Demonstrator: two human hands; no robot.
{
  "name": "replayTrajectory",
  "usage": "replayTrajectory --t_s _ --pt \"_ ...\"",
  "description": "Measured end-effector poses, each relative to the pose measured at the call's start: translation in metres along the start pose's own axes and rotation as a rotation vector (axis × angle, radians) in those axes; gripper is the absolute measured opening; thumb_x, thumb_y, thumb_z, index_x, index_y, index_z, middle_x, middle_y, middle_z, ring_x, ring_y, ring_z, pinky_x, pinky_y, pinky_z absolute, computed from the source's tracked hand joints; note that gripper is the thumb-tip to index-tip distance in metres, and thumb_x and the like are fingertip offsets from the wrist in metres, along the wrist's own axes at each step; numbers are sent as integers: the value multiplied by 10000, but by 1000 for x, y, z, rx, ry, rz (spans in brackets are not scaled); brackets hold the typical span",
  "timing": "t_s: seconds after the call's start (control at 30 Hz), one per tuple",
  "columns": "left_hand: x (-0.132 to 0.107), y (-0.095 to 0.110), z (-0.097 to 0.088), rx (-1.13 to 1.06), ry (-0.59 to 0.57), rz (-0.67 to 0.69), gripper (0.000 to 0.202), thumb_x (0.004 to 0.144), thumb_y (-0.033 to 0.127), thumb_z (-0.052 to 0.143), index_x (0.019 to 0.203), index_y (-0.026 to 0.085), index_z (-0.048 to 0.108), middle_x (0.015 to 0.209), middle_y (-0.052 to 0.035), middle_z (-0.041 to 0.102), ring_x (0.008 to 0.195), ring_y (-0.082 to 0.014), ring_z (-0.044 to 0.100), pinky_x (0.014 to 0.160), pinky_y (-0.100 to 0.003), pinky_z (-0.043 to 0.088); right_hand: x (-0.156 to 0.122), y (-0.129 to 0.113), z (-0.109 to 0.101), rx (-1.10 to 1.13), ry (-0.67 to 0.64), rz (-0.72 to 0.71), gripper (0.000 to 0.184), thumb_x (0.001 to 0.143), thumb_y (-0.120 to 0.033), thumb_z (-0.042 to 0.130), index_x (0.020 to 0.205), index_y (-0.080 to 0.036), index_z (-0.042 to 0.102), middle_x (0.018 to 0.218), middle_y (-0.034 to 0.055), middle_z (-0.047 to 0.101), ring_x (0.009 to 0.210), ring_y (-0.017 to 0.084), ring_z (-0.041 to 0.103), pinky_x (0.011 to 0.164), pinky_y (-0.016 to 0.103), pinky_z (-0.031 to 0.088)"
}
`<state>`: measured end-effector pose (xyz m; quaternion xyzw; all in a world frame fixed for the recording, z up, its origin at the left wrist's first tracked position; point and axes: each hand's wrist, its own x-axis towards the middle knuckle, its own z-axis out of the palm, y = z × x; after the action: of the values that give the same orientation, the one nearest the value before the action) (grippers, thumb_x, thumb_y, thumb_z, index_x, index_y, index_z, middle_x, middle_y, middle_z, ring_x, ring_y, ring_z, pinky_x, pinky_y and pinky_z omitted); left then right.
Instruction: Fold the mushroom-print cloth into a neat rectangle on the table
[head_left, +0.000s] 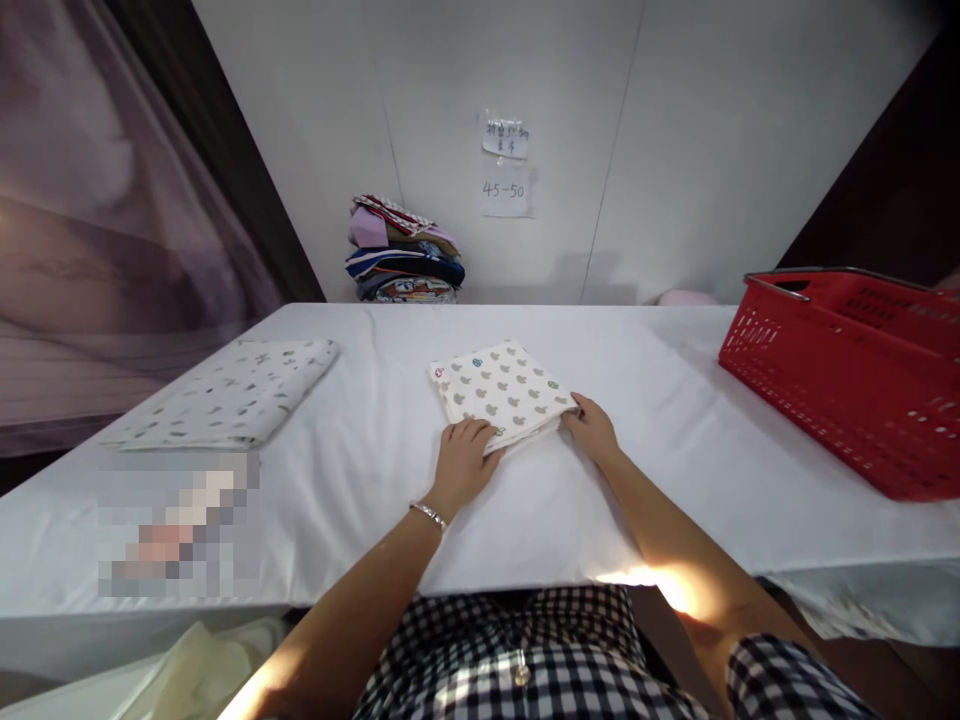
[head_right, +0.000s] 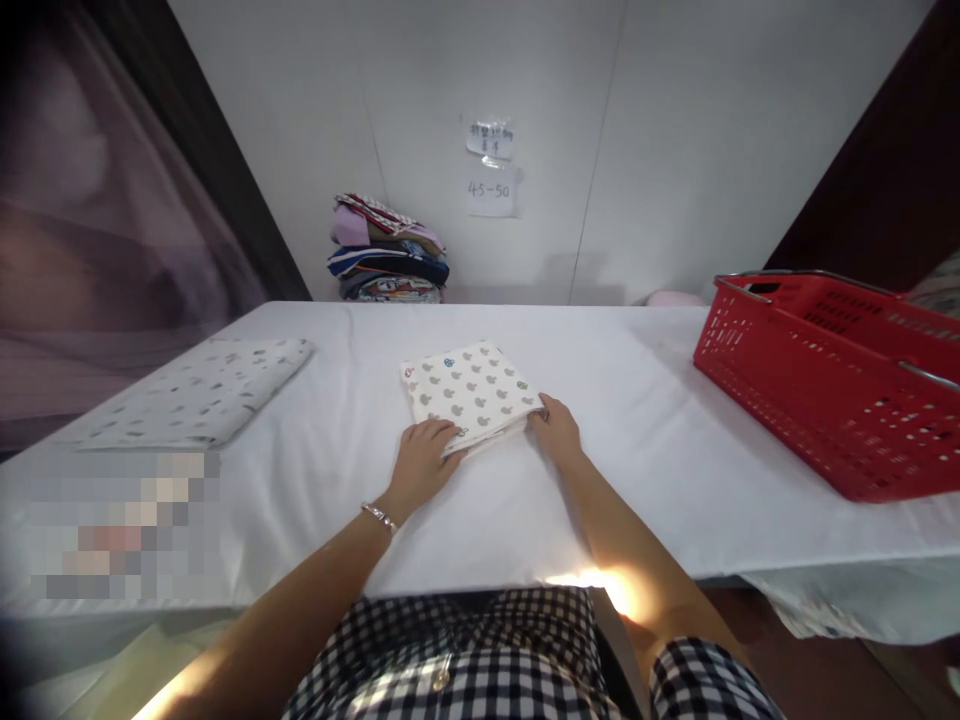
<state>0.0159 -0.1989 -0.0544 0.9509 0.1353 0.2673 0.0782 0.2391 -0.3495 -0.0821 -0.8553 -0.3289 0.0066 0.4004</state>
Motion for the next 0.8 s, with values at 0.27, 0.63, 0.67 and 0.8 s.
replayTrajectory --t_s 0.27,0.63,0.67,0.8 --pt "4 -3 1 14 -24 5 233 843 244 521 1061 215 597 1093 -52 616 1054 -230 499 945 -411 329 5 -10 -1 -165 -7 -54 364 826 -287 440 1158 -221 575 1093 61 628 1001 246 546 815 343 420" --pt "4 -3 -2 31 -39 23 224 847 227 507 1053 215 594 1083 -55 622 1030 -227 512 928 -410 340 4 -1 2 -268 90 -242 432 803 -207 455 1232 -191 510 1196 102 556 1064 258 487 841 365 415" --pt "5 -2 -2 41 -40 23 231 837 232 523 1057 215 592 1079 -58 622 1029 -233 512 933 -416 336 4 -1 2 -285 112 -297 465 797 -190 457 1261 -178 487 1250 118 519 1102 270 461 867 386 403" --pt "12 1 -2 67 -48 25 275 816 250 559 1088 217 578 1054 -73 627 1009 -248 528 948 -437 323 1 -7 0 -314 123 -498 486 794 -147 453 1278 -188 471 1324 119 458 1166 276 406 914 425 356"
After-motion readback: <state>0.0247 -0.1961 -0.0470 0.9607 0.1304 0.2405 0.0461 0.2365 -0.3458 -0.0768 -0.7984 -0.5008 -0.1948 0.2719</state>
